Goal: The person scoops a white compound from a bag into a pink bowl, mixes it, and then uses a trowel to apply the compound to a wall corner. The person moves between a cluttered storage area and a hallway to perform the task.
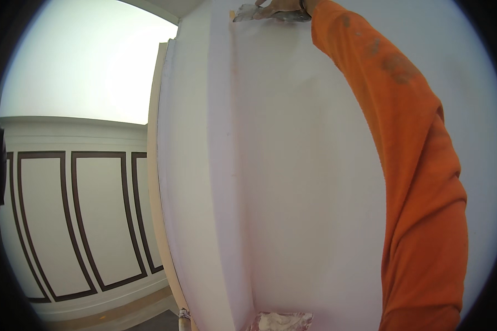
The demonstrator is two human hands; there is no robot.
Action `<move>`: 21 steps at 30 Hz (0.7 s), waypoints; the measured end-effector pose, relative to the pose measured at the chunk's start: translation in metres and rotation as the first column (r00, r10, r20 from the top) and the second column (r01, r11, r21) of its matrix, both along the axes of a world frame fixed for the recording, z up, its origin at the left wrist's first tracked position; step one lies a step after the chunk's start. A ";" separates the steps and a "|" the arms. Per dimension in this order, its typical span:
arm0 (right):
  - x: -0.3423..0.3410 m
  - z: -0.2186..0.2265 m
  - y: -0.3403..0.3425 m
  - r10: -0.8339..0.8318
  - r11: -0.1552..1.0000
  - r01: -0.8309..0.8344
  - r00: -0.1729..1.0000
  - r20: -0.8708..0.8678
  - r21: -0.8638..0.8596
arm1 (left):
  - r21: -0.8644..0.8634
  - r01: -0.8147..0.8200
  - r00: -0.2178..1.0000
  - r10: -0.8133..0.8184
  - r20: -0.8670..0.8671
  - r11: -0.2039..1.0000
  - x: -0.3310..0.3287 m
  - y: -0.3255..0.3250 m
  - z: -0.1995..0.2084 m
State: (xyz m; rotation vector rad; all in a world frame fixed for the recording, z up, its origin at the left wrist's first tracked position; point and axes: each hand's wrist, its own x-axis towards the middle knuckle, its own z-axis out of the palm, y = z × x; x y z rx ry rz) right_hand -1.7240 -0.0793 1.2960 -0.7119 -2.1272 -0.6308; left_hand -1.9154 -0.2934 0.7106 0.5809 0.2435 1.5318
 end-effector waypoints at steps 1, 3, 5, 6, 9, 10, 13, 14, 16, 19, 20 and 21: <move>0.019 0.042 -0.052 -0.058 0.987 0.046 0.995 0.077 0.151 | 0.083 0.035 0.999 -0.034 -0.005 0.996 0.005 -0.011 0.013; 0.034 0.080 -0.151 -0.119 0.950 0.089 0.989 0.083 0.299 | 0.203 0.062 0.998 -0.060 -0.014 0.977 0.011 -0.031 0.031; 0.014 0.039 -0.234 -0.031 0.984 0.060 0.985 -0.170 0.166 | 0.252 0.044 0.999 -0.042 -0.014 0.967 0.010 -0.045 0.036; 0.009 0.015 -0.265 -0.009 0.999 0.025 0.931 -0.366 0.041 | 0.269 0.059 0.998 -0.056 -0.019 0.961 0.011 -0.045 0.039; 0.030 0.060 -0.242 -0.121 0.790 0.173 0.984 -0.128 0.588 | 0.284 0.089 0.996 -0.086 -0.024 0.955 0.013 -0.043 0.038; 0.030 0.064 -0.239 -0.171 0.775 0.184 0.982 -0.079 0.605 | 0.286 0.092 0.996 -0.090 -0.022 0.954 0.013 -0.043 0.036; 0.033 0.074 -0.225 -0.296 0.704 0.216 0.955 0.003 0.676 | 0.282 0.089 0.996 -0.087 -0.020 0.955 0.014 -0.041 0.030; 0.032 0.075 -0.218 -0.325 0.662 0.235 0.946 -0.011 0.712 | 0.278 0.085 0.996 -0.083 -0.018 0.957 0.014 -0.043 0.027; 0.027 0.076 -0.212 -0.361 0.595 0.278 0.931 -0.058 0.754 | 0.281 0.083 0.996 -0.083 -0.011 0.956 0.013 -0.041 0.027; 0.015 0.078 -0.208 -0.337 0.583 0.324 0.931 -0.141 0.745 | 0.277 0.089 0.996 -0.089 -0.015 0.957 0.014 -0.041 0.027; 0.012 0.078 -0.206 -0.309 0.607 0.327 0.937 -0.163 0.724 | 0.273 0.095 0.995 -0.095 -0.012 0.957 0.013 -0.040 0.030; 0.011 0.082 -0.204 -0.282 0.629 0.328 0.941 -0.186 0.705 | 0.277 0.097 0.995 -0.098 -0.010 0.956 0.013 -0.039 0.031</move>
